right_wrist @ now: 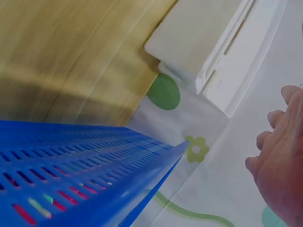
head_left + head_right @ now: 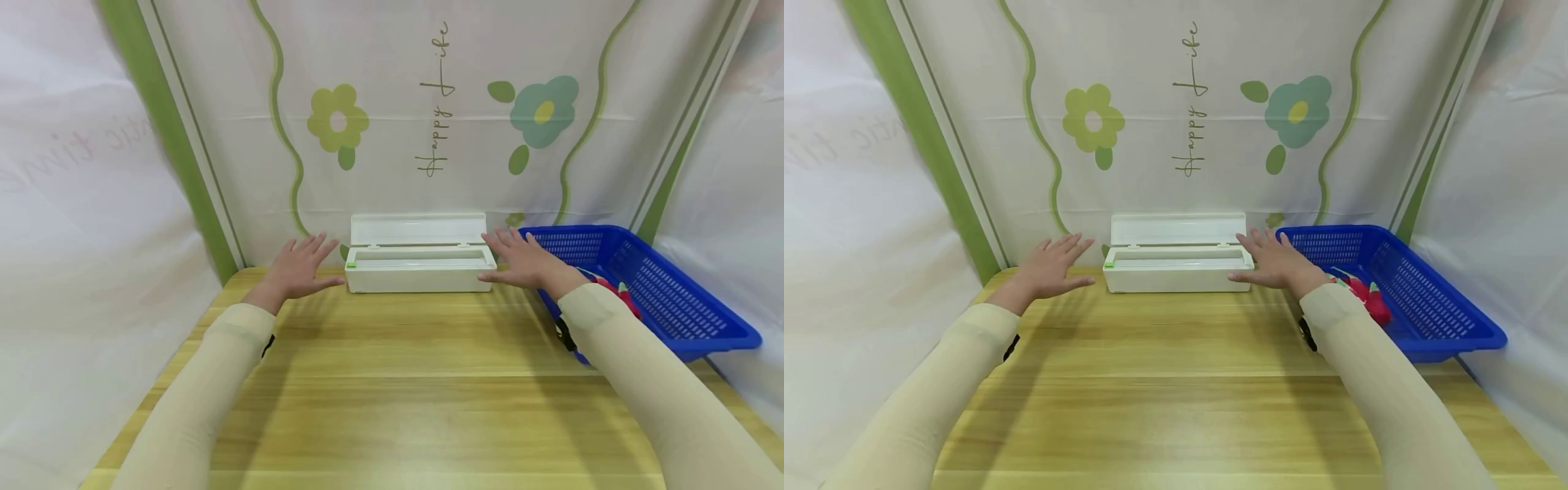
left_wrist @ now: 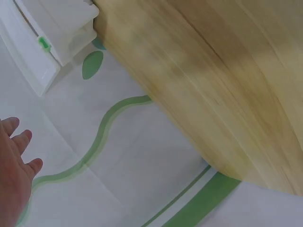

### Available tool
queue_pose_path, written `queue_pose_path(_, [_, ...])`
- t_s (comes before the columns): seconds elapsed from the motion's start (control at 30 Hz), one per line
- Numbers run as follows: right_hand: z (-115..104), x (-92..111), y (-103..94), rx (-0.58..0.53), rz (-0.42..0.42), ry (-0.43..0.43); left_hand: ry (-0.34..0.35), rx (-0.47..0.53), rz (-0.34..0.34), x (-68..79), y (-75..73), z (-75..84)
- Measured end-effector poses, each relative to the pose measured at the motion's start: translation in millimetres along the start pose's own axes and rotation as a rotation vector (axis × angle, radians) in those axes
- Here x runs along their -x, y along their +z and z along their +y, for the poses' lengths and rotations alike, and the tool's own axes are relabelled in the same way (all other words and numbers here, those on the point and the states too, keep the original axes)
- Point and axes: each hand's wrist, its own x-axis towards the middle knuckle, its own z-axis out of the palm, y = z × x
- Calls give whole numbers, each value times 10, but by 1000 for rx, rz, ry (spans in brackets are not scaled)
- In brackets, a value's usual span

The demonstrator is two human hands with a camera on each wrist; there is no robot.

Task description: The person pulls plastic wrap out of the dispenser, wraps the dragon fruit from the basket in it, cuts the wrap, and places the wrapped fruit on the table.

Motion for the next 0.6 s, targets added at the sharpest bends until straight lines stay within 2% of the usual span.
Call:
queue_pose_path(0.3, [-28,-64,-72,-26,17,11,9,10,65,-57,-47,-14])
queue_pose_path(0.6, [-62,-121,-80,-70,64,10,-2,46,92,-136,-38,14])
